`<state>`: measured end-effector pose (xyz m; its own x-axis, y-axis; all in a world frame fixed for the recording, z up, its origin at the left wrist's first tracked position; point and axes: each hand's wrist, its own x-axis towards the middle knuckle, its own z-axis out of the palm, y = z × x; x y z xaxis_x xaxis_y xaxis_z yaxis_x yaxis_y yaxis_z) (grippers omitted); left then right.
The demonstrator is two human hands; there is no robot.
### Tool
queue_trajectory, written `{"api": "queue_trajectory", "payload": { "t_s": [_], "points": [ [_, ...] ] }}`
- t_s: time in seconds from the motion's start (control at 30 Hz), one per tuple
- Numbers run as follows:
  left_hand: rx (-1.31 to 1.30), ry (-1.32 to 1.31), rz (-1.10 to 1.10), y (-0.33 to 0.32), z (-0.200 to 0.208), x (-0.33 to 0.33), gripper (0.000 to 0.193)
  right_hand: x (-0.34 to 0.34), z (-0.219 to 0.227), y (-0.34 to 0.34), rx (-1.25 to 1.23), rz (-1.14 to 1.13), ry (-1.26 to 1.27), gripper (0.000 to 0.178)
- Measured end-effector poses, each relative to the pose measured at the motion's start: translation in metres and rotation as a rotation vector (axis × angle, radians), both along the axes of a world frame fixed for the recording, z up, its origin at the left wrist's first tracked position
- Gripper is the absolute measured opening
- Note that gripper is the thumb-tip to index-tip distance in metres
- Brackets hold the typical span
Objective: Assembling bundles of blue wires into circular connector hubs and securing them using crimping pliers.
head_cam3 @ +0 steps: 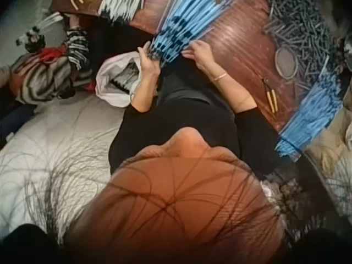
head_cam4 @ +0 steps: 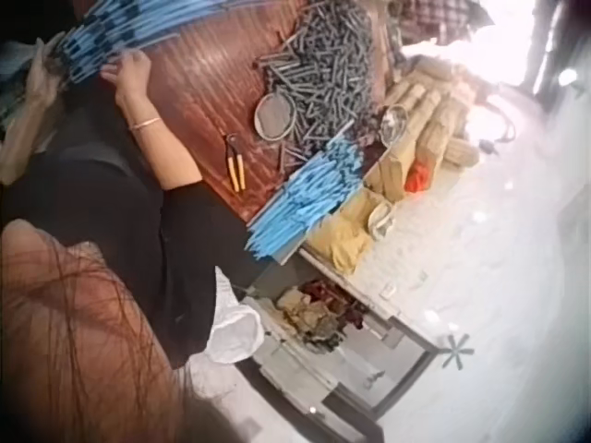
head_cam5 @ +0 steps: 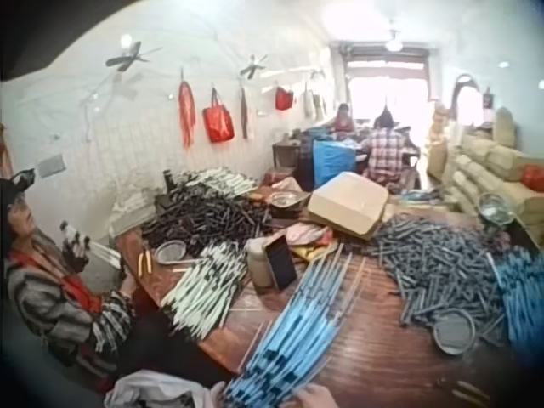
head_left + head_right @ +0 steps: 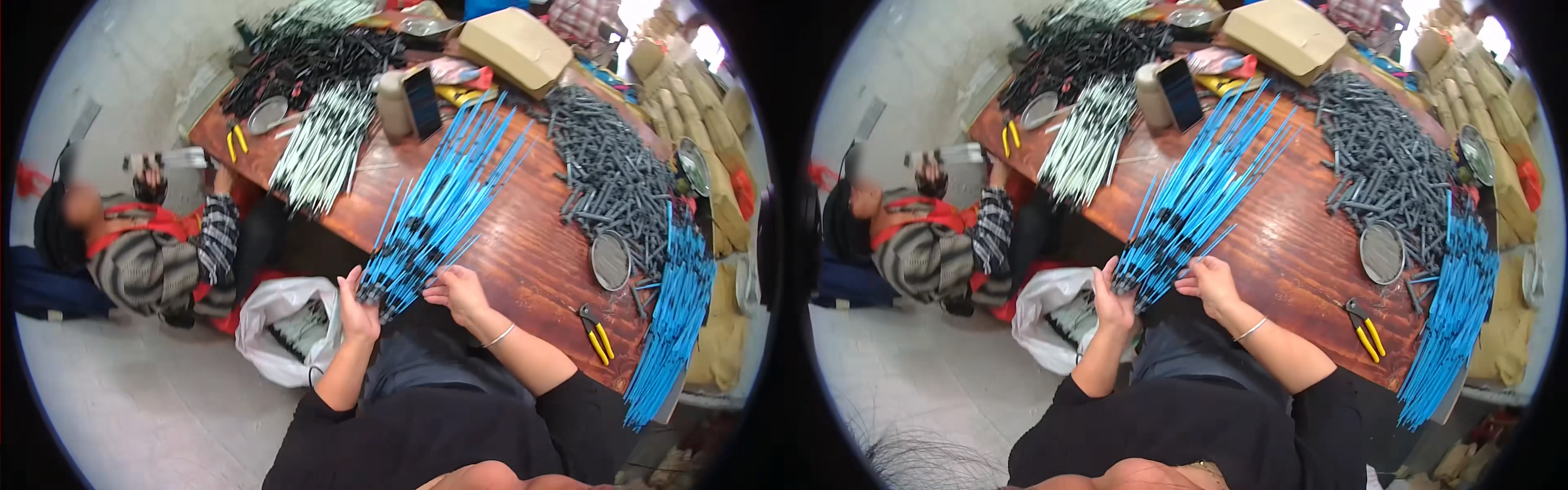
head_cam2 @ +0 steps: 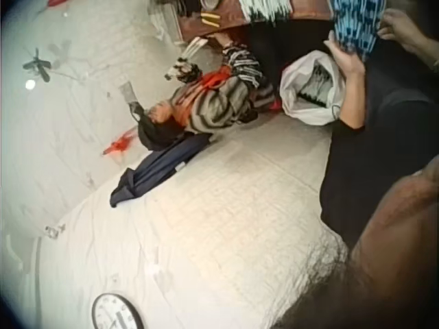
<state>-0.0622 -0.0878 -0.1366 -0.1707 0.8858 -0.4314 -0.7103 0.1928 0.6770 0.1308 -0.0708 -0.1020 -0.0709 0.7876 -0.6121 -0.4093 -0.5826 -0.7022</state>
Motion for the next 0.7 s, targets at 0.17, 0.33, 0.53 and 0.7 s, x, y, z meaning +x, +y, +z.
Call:
{"api": "queue_trajectory", "payload": {
  "t_s": [0.17,0.33,0.53,0.7],
  "points": [
    [0.04,0.079,0.022,0.006,-0.003,-0.006,0.052,-0.001,-0.013,0.011,0.049,-0.113,0.028,0.017],
    [0.185,0.81,-0.197,0.031,0.001,-0.043,0.046,0.011,-0.003,0.019,-0.011,0.037,-0.028,0.018],
    [0.366,1.17,-0.584,0.142,0.104,-0.012,0.036,0.029,0.007,0.035,0.064,-0.045,-0.106,0.02],
    [0.431,0.923,-1.162,0.161,0.088,0.055,0.062,0.03,0.005,0.047,0.021,0.01,-0.131,0.022]
  ]
}}
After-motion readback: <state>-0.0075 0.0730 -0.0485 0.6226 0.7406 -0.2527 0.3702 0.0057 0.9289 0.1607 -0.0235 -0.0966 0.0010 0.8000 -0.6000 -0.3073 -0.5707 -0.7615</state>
